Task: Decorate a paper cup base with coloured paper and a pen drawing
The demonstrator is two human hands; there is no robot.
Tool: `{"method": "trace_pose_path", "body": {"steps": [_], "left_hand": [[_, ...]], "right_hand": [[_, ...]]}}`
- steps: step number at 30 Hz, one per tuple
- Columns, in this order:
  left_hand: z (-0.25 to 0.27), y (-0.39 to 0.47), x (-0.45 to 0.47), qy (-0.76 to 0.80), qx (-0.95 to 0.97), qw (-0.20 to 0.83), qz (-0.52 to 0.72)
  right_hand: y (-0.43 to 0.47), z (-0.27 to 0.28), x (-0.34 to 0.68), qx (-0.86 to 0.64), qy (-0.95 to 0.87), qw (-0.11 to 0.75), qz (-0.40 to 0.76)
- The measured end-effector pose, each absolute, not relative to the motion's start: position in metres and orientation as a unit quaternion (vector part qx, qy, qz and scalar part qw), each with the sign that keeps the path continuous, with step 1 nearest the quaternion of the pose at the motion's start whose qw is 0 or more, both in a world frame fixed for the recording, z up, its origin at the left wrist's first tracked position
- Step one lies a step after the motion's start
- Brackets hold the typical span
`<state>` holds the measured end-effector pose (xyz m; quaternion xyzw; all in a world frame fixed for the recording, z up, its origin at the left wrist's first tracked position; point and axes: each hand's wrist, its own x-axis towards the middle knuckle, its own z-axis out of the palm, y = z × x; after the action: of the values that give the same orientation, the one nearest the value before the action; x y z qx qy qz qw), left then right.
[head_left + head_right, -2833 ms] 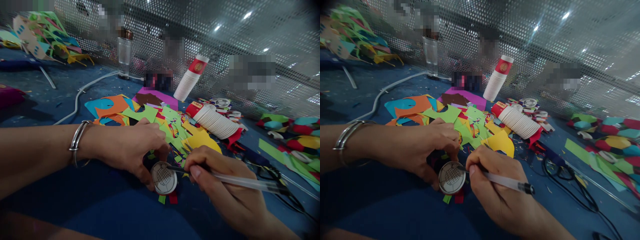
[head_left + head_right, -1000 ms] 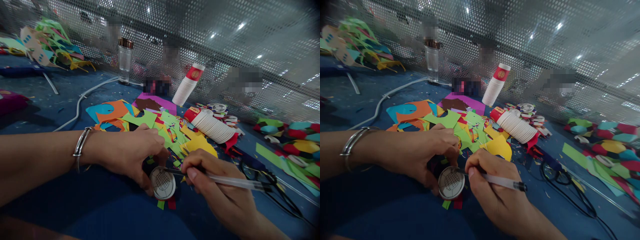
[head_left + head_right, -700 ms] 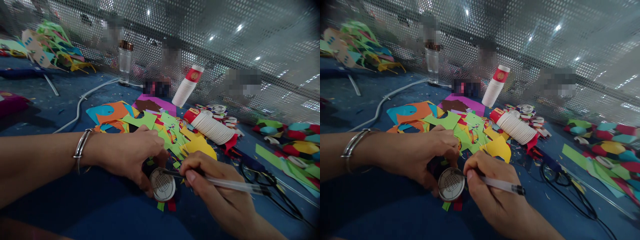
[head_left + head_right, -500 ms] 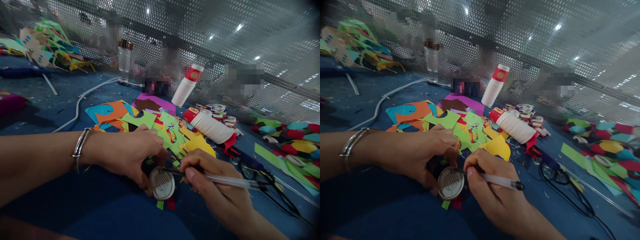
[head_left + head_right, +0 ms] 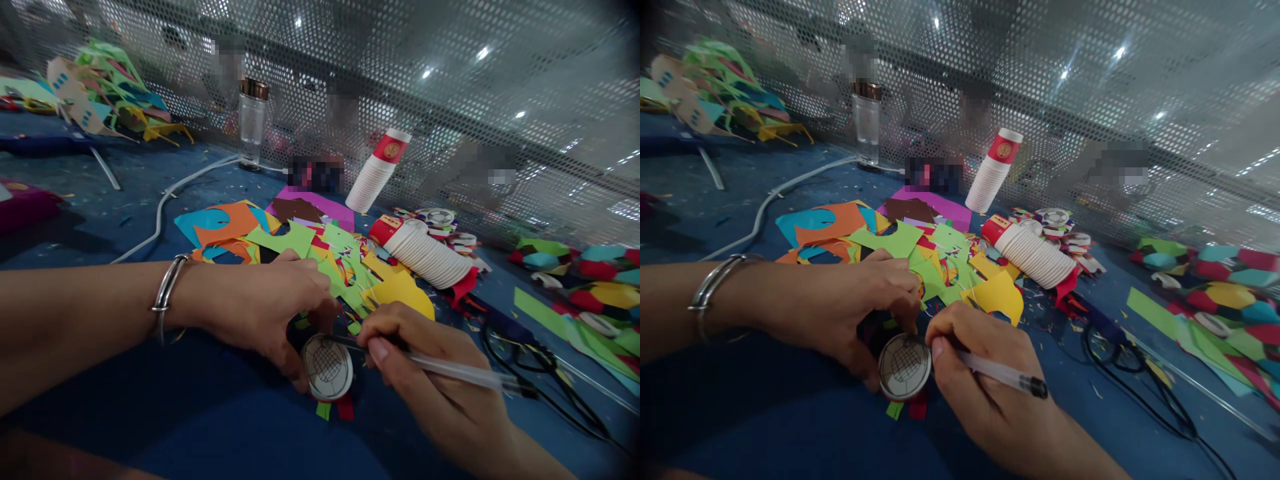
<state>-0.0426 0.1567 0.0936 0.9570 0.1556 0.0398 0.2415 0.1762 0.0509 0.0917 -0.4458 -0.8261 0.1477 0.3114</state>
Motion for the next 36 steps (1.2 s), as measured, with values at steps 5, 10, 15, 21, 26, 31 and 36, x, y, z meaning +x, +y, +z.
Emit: {"method": "trace_pose_path", "body": {"steps": [5,10,15,21,26,31,36], "left_hand": [[0.095,0.157,-0.042,0.157,0.952,0.258,0.035],[0.096,0.157,-0.042,0.169,0.948,0.268,0.026],[0.097,0.157,-0.041,0.169,0.948,0.270,0.013],[0.099,0.152,-0.040,0.178,0.948,0.261,0.017],[0.097,0.151,-0.039,0.174,0.946,0.274,0.021],[0.095,0.151,-0.040,0.180,0.940,0.289,0.027],[0.096,0.151,-0.041,0.190,0.934,0.302,0.016]], "right_hand": [[0.051,0.093,0.175,-0.437,-0.835,0.305,0.137],[0.050,0.092,0.173,-0.439,-0.841,0.291,0.128],[0.049,0.093,0.172,-0.433,-0.847,0.285,0.121],[0.049,0.093,0.171,-0.431,-0.849,0.278,0.127],[0.045,0.095,0.172,-0.431,-0.849,0.281,0.124],[0.041,0.096,0.178,-0.448,-0.822,0.334,0.109],[0.042,0.091,0.183,-0.453,-0.816,0.339,0.122]]}}
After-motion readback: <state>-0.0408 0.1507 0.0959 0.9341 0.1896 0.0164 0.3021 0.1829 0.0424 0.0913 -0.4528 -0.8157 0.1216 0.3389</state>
